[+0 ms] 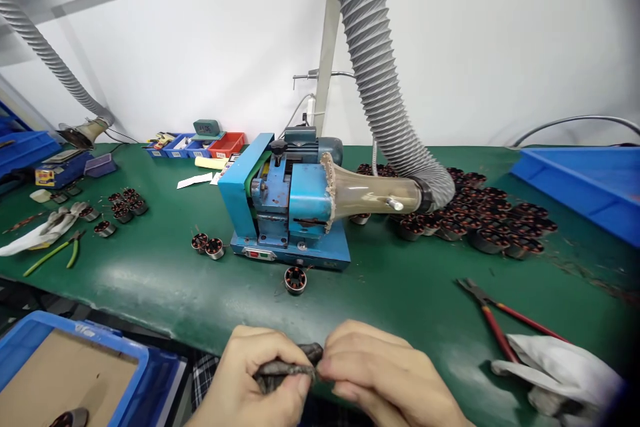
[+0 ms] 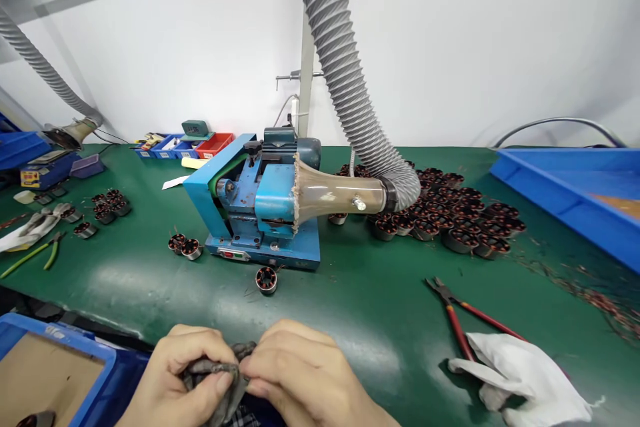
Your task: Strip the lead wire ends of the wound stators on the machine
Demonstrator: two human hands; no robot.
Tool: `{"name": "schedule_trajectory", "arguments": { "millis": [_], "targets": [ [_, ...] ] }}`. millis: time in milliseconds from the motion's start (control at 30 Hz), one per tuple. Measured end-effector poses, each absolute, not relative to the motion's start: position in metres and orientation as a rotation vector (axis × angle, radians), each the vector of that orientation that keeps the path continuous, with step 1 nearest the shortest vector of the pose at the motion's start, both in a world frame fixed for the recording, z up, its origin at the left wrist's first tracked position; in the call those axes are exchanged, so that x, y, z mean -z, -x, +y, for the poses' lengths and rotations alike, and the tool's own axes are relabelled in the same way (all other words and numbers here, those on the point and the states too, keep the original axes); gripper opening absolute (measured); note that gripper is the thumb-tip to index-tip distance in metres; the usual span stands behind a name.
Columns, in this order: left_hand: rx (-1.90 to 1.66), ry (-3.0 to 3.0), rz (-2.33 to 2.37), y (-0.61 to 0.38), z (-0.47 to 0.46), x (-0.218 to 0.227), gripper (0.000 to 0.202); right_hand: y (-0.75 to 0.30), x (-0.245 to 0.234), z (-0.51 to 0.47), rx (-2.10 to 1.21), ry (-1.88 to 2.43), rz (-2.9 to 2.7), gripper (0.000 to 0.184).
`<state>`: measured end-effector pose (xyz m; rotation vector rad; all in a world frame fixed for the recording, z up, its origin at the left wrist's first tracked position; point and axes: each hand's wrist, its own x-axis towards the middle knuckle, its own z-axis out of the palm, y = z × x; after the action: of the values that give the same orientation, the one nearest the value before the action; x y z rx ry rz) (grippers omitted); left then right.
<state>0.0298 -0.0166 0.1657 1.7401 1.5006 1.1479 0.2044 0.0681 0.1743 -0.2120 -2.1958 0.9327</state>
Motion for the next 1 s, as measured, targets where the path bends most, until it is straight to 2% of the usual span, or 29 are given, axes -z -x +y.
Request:
{"name": "schedule_trajectory", "arguments": {
  "millis": [167, 300, 533, 667, 700, 767, 900, 933, 1000],
  "targets": [
    [-1.262, -1.892, 1.292, -0.033, -0.013, -0.156, 0.012, -0.198, -0.172, 0.061, -1.082, 0.518, -2.172, 0.032],
    [-1.281, -1.829, 1.307, -0.031, -0.014, -0.157, 0.014, -0.199, -0.173, 0.059, -1.172, 0.584, -2.145, 0.023],
    [-1.17, -1.659, 1.354, -0.022, -0.015, -0.168, 0.009, -0.208, -0.179, 0.072, -0.563, 0.203, -2.371, 0.018],
    [-1.196, -1.822, 1.334, -0.03, -0.007, -0.166, 0.017, -0.21, -0.181, 0.068, -0.243, 0.184, -2.482, 0.029],
    [-1.24, -1.888, 1.32, -0.033, -0.005, -0.165, 0.02, -0.21, -0.181, 0.064, -0.27, 0.213, -2.487, 0.032],
    [-1.34, -2.073, 1.302, -0.036, -0.002, -0.162, 0.021, -0.21, -0.178, 0.058, -0.532, 0.374, -2.442, 0.035],
    [-1.328, -2.557, 1.371, -0.036, -0.001, -0.156, 0.017, -0.208, -0.167, 0.055, -1.593, 0.761, -2.092, 0.04],
    [-1.312, -2.583, 1.389, -0.035, -0.001, -0.156, 0.017, -0.208, -0.164, 0.056, -1.75, 0.787, -1.983, 0.041],
    [-1.327, -2.49, 1.407, -0.033, -0.001, -0.156, 0.016, -0.209, -0.16, 0.058, -1.686, 0.823, -1.898, 0.04]
  ]
}}
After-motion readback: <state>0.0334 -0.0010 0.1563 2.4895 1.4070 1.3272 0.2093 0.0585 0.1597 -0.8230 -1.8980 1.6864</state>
